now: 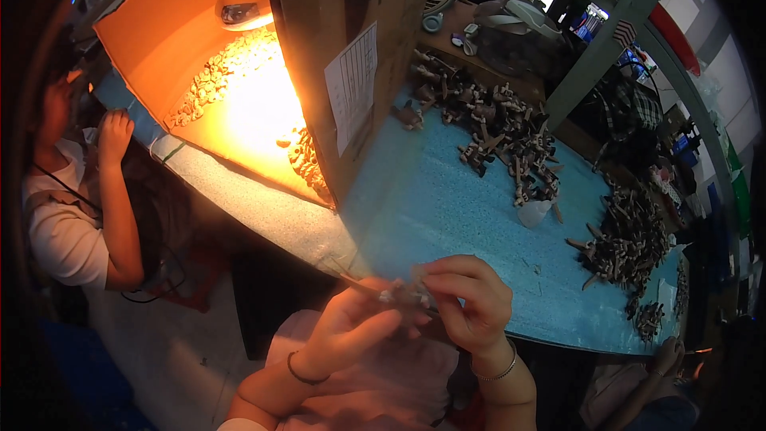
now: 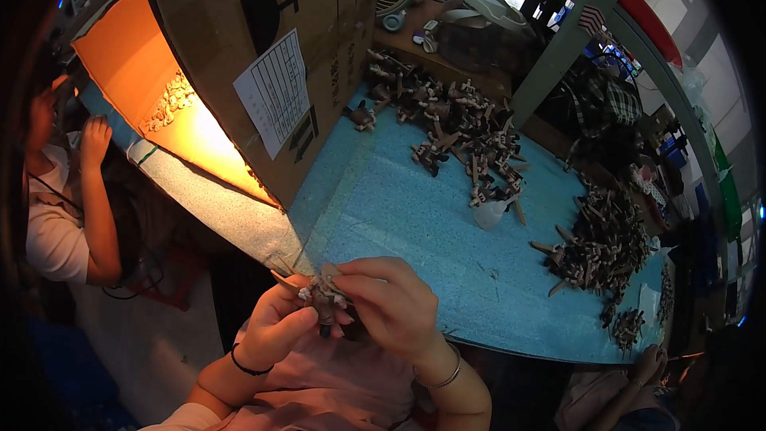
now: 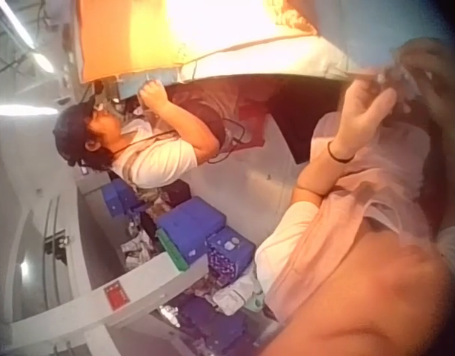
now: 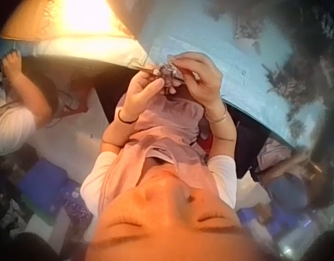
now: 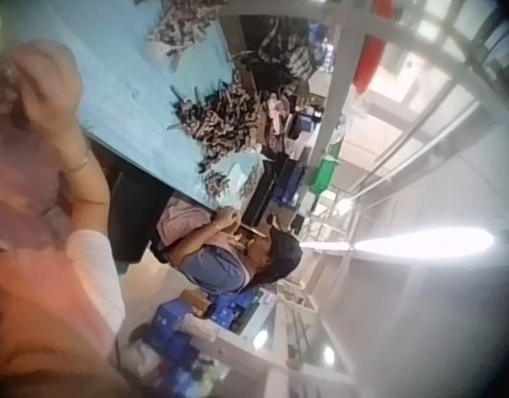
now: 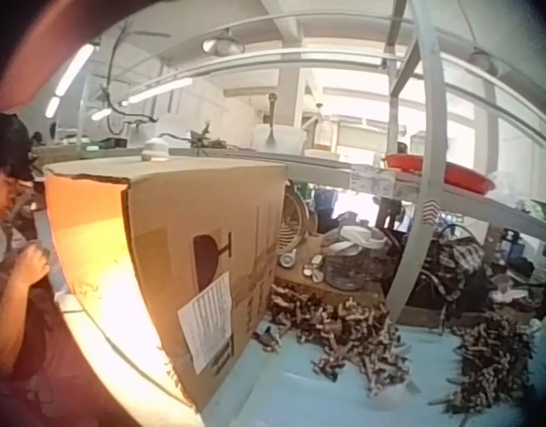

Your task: The person assembles plastic figurines by hand, joining their parts with glue from a glue bottle at a workstation.

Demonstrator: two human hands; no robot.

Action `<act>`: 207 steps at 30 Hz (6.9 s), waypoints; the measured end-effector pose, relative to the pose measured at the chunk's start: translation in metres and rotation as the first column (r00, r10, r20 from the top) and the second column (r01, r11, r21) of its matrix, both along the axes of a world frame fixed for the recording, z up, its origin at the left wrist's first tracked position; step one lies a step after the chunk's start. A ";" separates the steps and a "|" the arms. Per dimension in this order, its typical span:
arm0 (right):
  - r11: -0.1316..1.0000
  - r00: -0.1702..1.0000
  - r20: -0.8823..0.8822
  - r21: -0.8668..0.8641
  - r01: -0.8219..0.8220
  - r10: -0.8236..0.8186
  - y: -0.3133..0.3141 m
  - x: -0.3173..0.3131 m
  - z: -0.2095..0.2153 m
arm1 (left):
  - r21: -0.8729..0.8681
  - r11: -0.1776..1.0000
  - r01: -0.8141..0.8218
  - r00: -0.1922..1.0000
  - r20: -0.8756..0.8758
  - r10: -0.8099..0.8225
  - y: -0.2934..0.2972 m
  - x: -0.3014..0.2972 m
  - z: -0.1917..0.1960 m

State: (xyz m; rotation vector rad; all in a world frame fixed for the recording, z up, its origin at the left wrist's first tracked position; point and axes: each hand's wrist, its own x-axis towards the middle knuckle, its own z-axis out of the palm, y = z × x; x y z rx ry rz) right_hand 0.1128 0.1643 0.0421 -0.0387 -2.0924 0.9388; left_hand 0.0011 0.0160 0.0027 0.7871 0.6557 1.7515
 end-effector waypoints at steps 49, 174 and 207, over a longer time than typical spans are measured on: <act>0.982 0.995 -0.013 0.166 0.096 -0.095 -0.022 0.004 0.017 | 0.189 0.786 -0.588 0.668 -0.434 0.604 0.007 0.015 0.008; 0.996 0.962 0.260 0.030 -0.089 0.078 -0.017 0.042 0.036 | 0.464 0.867 -0.182 0.266 -0.825 0.498 0.019 -0.002 0.028; 0.993 0.970 0.227 0.068 -0.100 0.082 -0.019 0.041 0.039 | 0.414 0.903 -0.118 0.555 -0.726 0.406 0.012 0.002 0.017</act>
